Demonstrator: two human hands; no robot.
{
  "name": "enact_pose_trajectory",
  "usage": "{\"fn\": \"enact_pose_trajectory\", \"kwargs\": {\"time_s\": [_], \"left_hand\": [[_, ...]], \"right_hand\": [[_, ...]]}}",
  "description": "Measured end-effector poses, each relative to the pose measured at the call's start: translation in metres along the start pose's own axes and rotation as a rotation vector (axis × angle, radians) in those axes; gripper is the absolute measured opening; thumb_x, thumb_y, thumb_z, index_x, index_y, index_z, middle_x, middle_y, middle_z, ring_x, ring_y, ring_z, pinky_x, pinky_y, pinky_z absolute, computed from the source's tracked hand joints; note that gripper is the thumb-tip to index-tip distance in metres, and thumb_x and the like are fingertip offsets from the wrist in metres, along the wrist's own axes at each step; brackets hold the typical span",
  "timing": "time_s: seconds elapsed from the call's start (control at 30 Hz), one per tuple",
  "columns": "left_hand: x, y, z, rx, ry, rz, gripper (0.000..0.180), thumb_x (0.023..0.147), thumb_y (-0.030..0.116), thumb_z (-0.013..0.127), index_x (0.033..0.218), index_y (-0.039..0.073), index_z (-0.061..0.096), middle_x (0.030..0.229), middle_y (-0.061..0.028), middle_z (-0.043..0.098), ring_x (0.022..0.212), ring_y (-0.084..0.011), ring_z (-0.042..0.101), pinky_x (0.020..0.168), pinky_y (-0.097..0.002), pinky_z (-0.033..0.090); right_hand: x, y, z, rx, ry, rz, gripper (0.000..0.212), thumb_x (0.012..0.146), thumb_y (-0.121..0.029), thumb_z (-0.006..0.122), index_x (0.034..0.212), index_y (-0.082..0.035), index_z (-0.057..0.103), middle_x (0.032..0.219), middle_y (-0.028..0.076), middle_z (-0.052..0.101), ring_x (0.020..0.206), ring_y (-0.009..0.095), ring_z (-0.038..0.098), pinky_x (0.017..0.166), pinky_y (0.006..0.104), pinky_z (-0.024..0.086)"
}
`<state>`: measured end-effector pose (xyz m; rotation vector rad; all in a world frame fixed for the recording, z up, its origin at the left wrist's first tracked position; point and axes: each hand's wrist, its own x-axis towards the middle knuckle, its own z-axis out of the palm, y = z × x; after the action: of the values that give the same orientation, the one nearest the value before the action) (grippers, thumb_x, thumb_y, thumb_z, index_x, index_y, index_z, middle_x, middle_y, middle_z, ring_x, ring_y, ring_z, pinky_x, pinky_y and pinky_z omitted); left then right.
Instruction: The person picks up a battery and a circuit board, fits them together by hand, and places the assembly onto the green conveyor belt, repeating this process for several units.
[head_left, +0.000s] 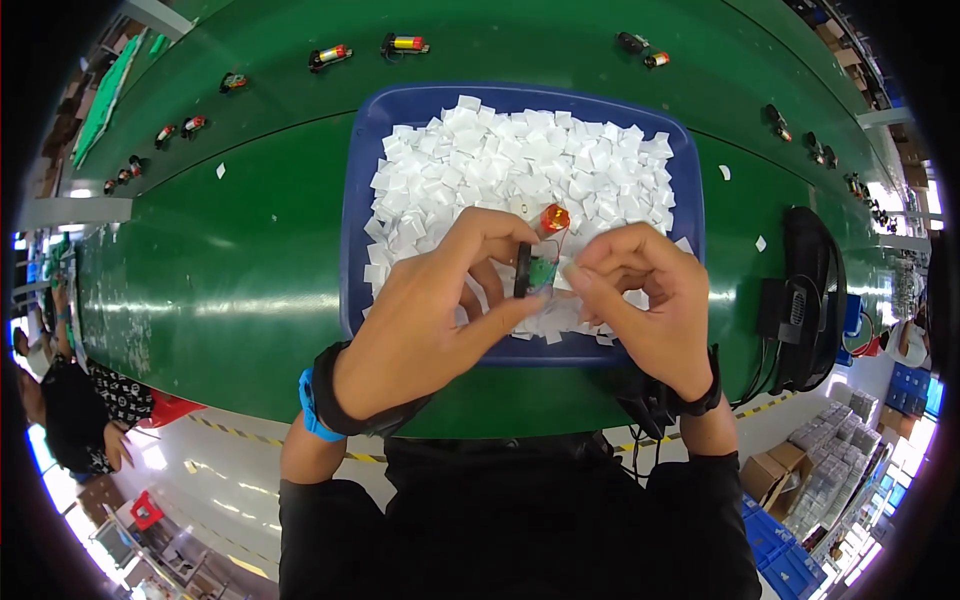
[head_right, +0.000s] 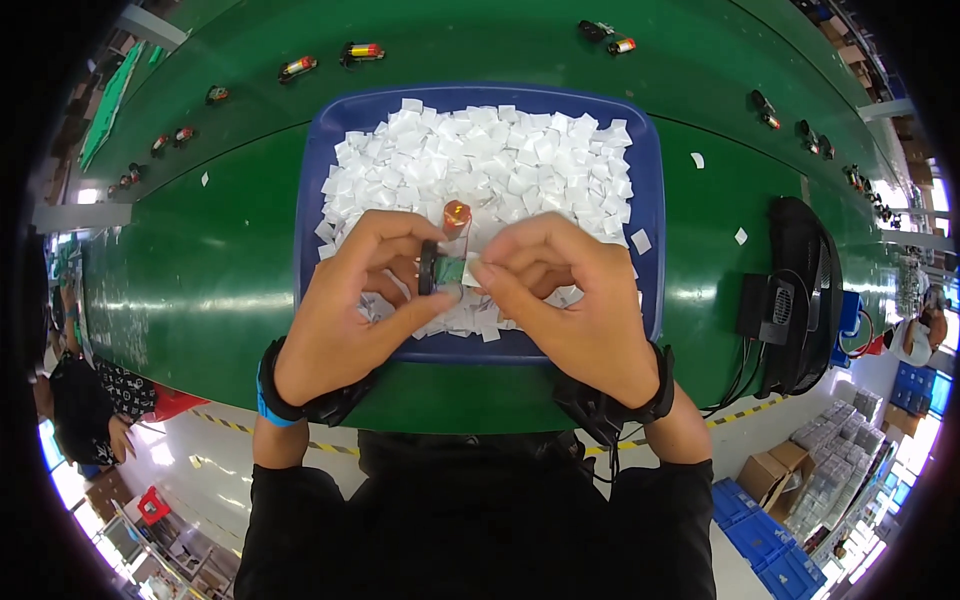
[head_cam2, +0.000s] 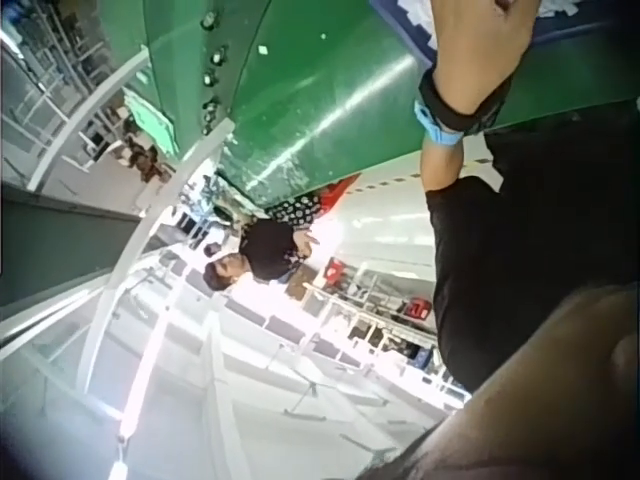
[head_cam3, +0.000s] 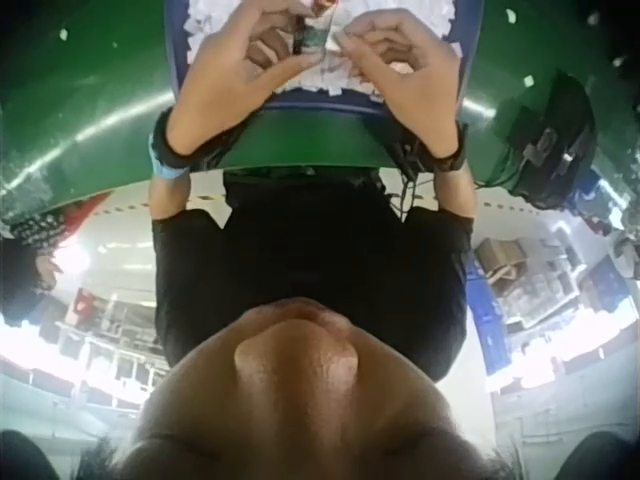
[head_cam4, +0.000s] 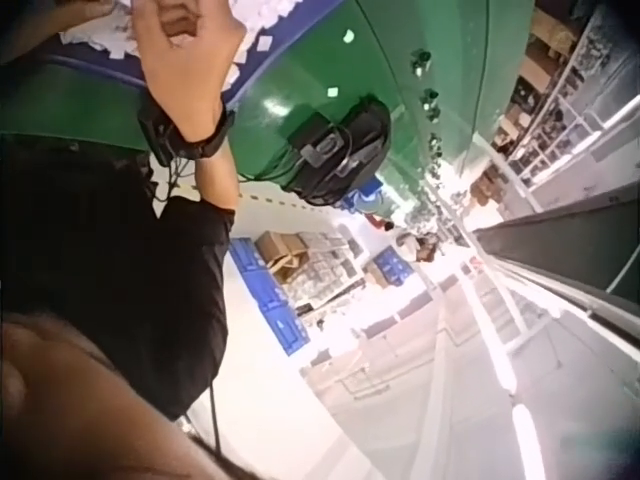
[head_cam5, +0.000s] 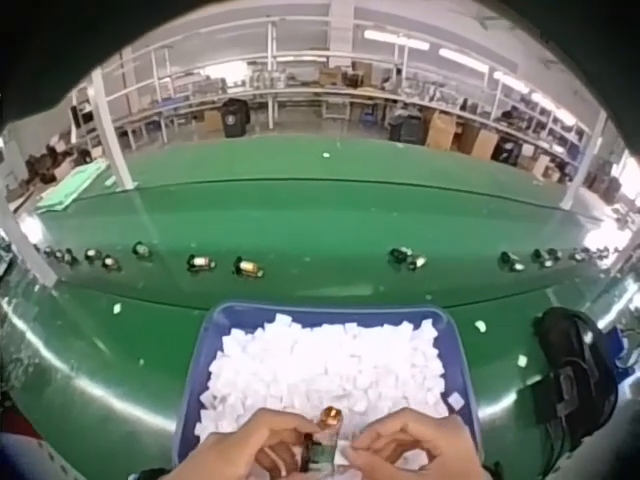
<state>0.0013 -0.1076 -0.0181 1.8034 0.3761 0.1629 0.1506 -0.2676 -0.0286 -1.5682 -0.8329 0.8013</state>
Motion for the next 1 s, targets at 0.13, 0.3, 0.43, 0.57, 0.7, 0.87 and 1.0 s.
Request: {"fn": "enact_pose_trajectory", "kwargs": {"time_s": [0.13, 0.3, 0.43, 0.57, 0.7, 0.87, 1.0], "left_hand": [[0.001, 0.006, -0.001, -0.343, -0.058, -0.180, 0.043, 0.084, 0.002, 0.075, 0.121, 0.002, 0.052, 0.109, -0.0075, 0.065, 0.084, -0.0102, 0.060, 0.066, -0.0229, 0.052], [-0.001, -0.001, 0.002, -0.213, -0.033, -0.080, 0.044, 0.082, 0.001, 0.077, 0.119, 0.002, 0.053, 0.114, -0.0085, 0.063, 0.089, -0.0101, 0.059, 0.069, -0.0231, 0.054], [0.000, 0.000, 0.002, -0.245, -0.057, -0.043, 0.043, 0.081, 0.000, 0.079, 0.116, 0.002, 0.054, 0.110, -0.0084, 0.064, 0.087, -0.0096, 0.059, 0.070, -0.0225, 0.054], [0.001, 0.000, 0.002, -0.209, -0.031, -0.086, 0.038, 0.082, 0.000, 0.078, 0.112, 0.001, 0.055, 0.107, -0.0094, 0.065, 0.088, -0.0095, 0.060, 0.071, -0.0233, 0.055], [0.003, 0.001, 0.002, -0.334, -0.013, -0.202, 0.031, 0.085, -0.001, 0.074, 0.110, 0.000, 0.055, 0.105, -0.0106, 0.066, 0.087, -0.0099, 0.061, 0.070, -0.0247, 0.057], [0.003, -0.002, 0.002, -0.422, 0.008, -0.212, 0.033, 0.088, -0.001, 0.071, 0.115, 0.000, 0.052, 0.104, -0.0107, 0.067, 0.086, -0.0112, 0.063, 0.070, -0.0260, 0.058], [0.005, -0.005, 0.005, -0.424, 0.091, -0.178, 0.039, 0.088, -0.001, 0.071, 0.120, 0.000, 0.048, 0.104, -0.0094, 0.067, 0.087, -0.0117, 0.064, 0.070, -0.0260, 0.058]], "right_hand": [[0.000, -0.001, -0.006, -0.072, -0.006, 0.003, 0.016, 0.090, 0.000, 0.070, 0.103, 0.001, 0.060, 0.085, 0.006, 0.071, 0.065, 0.008, 0.065, 0.056, 0.0199, 0.050], [0.000, -0.002, -0.006, -0.065, -0.070, 0.060, 0.015, 0.091, -0.001, 0.069, 0.102, 0.001, 0.060, 0.085, 0.005, 0.071, 0.063, 0.007, 0.065, 0.056, 0.0189, 0.049], [-0.001, -0.001, -0.006, -0.038, -0.076, 0.108, 0.014, 0.092, -0.001, 0.068, 0.102, 0.001, 0.059, 0.084, 0.005, 0.071, 0.062, 0.007, 0.064, 0.055, 0.0186, 0.048], [-0.001, -0.001, -0.008, -0.128, -0.099, 0.068, 0.013, 0.091, 0.000, 0.068, 0.102, 0.000, 0.059, 0.085, 0.006, 0.071, 0.065, 0.008, 0.065, 0.059, 0.0210, 0.049], [-0.001, 0.006, -0.007, -0.276, -0.115, -0.197, 0.014, 0.091, 0.003, 0.067, 0.102, 0.000, 0.059, 0.086, 0.008, 0.069, 0.071, 0.011, 0.066, 0.064, 0.0236, 0.051], [-0.002, 0.005, -0.009, -0.227, -0.125, -0.197, 0.015, 0.091, -0.003, 0.068, 0.103, 0.000, 0.060, 0.087, 0.008, 0.070, 0.074, 0.018, 0.069, 0.064, 0.0284, 0.055], [-0.004, 0.001, -0.011, -0.166, -0.058, -0.114, 0.013, 0.092, -0.002, 0.066, 0.103, 0.000, 0.060, 0.088, 0.007, 0.071, 0.074, 0.016, 0.069, 0.064, 0.0263, 0.053]]}}
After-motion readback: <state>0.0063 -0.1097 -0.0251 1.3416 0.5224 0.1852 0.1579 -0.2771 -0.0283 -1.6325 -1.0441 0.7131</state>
